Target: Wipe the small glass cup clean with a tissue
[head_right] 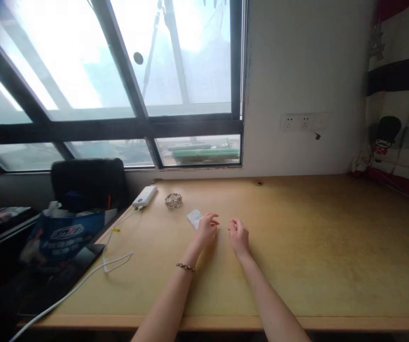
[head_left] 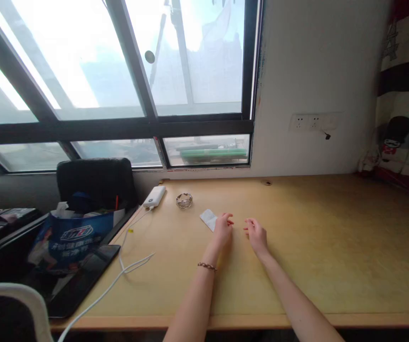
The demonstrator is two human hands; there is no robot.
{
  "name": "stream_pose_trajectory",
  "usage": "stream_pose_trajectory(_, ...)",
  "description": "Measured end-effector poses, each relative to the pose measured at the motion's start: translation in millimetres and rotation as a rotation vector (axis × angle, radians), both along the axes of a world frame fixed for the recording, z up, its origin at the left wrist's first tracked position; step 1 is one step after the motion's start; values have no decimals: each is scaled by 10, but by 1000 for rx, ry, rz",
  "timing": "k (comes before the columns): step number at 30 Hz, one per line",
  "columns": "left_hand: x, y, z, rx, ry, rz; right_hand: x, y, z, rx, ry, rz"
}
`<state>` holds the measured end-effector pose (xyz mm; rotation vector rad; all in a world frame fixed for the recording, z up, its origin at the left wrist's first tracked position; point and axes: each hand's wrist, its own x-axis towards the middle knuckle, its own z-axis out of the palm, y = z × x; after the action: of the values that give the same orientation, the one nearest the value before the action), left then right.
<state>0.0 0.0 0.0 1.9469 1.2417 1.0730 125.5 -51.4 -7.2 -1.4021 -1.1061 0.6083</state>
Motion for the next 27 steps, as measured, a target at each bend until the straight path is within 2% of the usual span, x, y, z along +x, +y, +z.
stream_pose_trajectory(2, 100, -80, 50, 6, -58, -96, -4, -7, 22, 12, 23, 14)
stream_pose_trajectory(4, 157, -149, 103, 85, -22, -83, -3, -12, 36, 13, 43, 22)
stream_pose_trajectory(7, 127, -201, 142, 208, 219, 200, 6, -10, 35, -3, 48, 11)
stream_pose_trajectory(9, 63, -200, 128, 190, 438, 403, 10, -5, 28, -11, 40, 1)
stream_pose_trajectory(10, 32, -193, 113, 155, 534, 459, 11, -4, 27, -11, 38, 2)
stream_pose_trajectory(12, -9, -173, 82, 82, 662, 470, 9, -3, 30, -6, 41, 10)
stream_pose_trajectory(14, -13, -155, 68, 38, 681, 399, 7, -4, 39, 5, 63, 17)
stream_pose_trajectory(16, 13, -146, 78, 24, 586, 342, 9, -2, 51, 9, 114, 25)
stream_pose_trajectory(19, 89, -155, 126, -13, 245, 251, 14, 7, 71, -40, 269, 43)
stream_pose_trajectory(24, 259, -243, 190, -269, -471, -31, 10, -10, 134, -86, 559, 160)
stream_pose_trajectory(27, 357, -314, 186, -386, -668, -176, 12, -37, 172, -41, 530, 143)
